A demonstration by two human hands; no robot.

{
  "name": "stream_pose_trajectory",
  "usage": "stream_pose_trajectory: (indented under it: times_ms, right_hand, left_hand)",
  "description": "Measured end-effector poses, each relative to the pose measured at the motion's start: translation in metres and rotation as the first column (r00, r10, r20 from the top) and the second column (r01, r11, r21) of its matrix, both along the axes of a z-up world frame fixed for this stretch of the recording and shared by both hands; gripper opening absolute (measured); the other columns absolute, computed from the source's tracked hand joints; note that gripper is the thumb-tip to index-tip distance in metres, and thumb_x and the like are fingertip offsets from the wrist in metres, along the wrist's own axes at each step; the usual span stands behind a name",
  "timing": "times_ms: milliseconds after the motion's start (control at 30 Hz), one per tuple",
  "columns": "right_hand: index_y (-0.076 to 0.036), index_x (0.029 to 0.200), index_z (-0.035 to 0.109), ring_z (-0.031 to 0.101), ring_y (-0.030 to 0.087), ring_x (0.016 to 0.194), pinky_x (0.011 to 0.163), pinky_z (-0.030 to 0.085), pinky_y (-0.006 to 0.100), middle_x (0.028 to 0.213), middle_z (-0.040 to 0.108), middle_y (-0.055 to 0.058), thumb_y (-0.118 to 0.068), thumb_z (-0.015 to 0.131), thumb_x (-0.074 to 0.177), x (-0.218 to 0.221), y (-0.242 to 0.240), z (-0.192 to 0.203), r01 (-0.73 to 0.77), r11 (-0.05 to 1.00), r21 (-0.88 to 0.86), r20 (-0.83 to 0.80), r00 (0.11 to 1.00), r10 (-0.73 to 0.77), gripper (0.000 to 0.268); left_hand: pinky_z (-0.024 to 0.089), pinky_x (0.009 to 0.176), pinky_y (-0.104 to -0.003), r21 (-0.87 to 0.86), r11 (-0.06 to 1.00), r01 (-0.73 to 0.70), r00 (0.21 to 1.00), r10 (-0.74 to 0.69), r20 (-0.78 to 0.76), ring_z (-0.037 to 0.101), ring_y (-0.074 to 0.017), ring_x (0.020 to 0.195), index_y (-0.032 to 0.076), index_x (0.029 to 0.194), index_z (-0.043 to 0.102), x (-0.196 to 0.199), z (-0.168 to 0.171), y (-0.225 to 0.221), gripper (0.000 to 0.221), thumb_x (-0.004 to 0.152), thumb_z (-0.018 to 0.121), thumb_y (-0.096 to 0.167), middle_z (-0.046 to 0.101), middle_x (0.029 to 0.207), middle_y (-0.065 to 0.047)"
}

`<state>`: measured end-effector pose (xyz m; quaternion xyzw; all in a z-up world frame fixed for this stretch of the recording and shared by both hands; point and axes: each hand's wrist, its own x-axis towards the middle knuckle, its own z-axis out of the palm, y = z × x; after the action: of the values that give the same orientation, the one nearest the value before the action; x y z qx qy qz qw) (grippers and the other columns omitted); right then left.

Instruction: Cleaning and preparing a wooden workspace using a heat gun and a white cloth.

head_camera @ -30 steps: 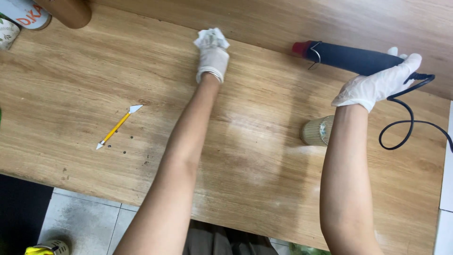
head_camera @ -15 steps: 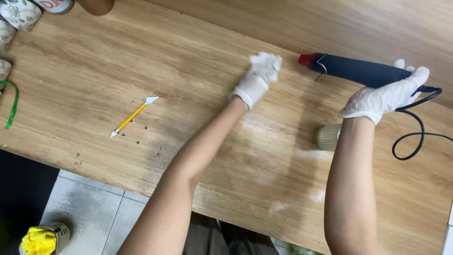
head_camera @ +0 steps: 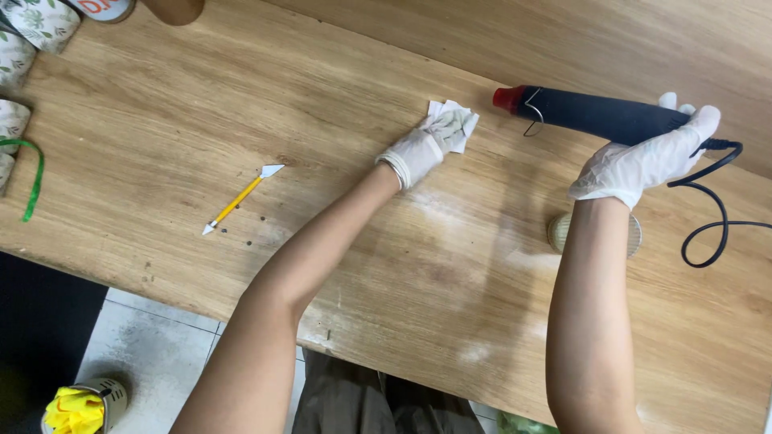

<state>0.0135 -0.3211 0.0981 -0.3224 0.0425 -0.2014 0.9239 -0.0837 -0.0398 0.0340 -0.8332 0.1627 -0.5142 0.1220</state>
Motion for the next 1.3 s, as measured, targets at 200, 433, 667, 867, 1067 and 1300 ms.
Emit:
stream_pose_trajectory:
  times_ms: [200,433,667,867,1067,1300]
  right_hand:
    - [-0.004,0.095,0.058,0.067,0.032,0.099,0.091,0.064,0.053,0.102,0.066,0.018,-0.035,0.066,0.095,-0.019,0.028,0.015,0.034,0.999,-0.004,0.090,0.995,-0.033,0.032]
    - [-0.008,0.085,0.057,0.063,0.023,0.080,0.074,0.056,0.041,0.086,0.065,0.012,-0.030,0.067,0.093,-0.013,0.099,0.017,0.164,0.983,-0.086,0.042,0.986,-0.160,0.026]
    - [-0.008,0.095,0.056,0.062,0.019,0.079,0.077,0.052,0.038,0.085,0.069,0.009,-0.029,0.061,0.101,-0.018,0.165,0.048,0.109,0.984,-0.142,0.083,0.992,-0.098,0.022]
    - [-0.007,0.101,0.057,0.066,0.019,0.086,0.081,0.053,0.037,0.087,0.066,0.006,-0.030,0.062,0.101,-0.023,0.190,0.061,0.109,0.980,-0.166,0.081,0.992,-0.096,0.024]
    - [-0.003,0.103,0.058,0.065,0.021,0.087,0.084,0.053,0.037,0.086,0.064,0.007,-0.030,0.065,0.103,-0.010,0.206,0.059,0.097,0.972,-0.212,0.130,0.989,-0.071,0.028]
    - [-0.008,0.117,0.058,0.065,0.018,0.080,0.075,0.054,0.035,0.083,0.066,0.005,-0.029,0.070,0.095,-0.019,0.222,0.085,0.042,0.990,-0.135,0.095,0.995,-0.029,0.032]
  left_hand:
    - [0.022,0.115,-0.012,-0.580,0.583,-0.569,0.485,-0.331,-0.809,0.032,-0.0040,0.139,0.010,0.149,0.030,-0.014,0.007,0.141,0.041,0.110,0.018,0.006,0.035,0.151,0.001]
    - [0.043,0.113,-0.044,0.085,0.857,-0.508,0.422,0.333,-0.843,0.051,-0.0300,0.136,0.005,0.145,0.049,-0.059,0.016,0.186,0.042,0.104,0.041,0.010,0.052,0.149,-0.016]
    - [0.059,0.095,-0.034,-0.206,0.778,-0.593,0.270,-0.049,-0.962,0.065,-0.0279,0.110,0.011,0.148,0.047,-0.173,0.039,0.171,0.060,0.092,0.029,0.003,0.055,0.144,-0.013]
    - [0.018,0.124,-0.049,-0.125,0.904,-0.409,0.514,0.115,-0.850,0.030,-0.0343,0.151,-0.005,0.149,0.042,-0.192,-0.008,0.162,0.061,0.106,0.044,0.038,0.036,0.158,-0.024]
    - [0.022,0.122,-0.049,-0.099,0.885,-0.455,0.496,0.159,-0.853,0.030,-0.0427,0.147,-0.008,0.144,0.045,-0.176,-0.025,0.156,0.059,0.104,0.041,0.035,0.036,0.156,-0.031]
    - [0.019,0.122,-0.051,-0.036,0.884,-0.465,0.420,0.185,-0.889,0.026,-0.0426,0.150,-0.006,0.145,0.042,-0.165,-0.045,0.160,0.052,0.104,0.036,0.025,0.029,0.160,-0.031]
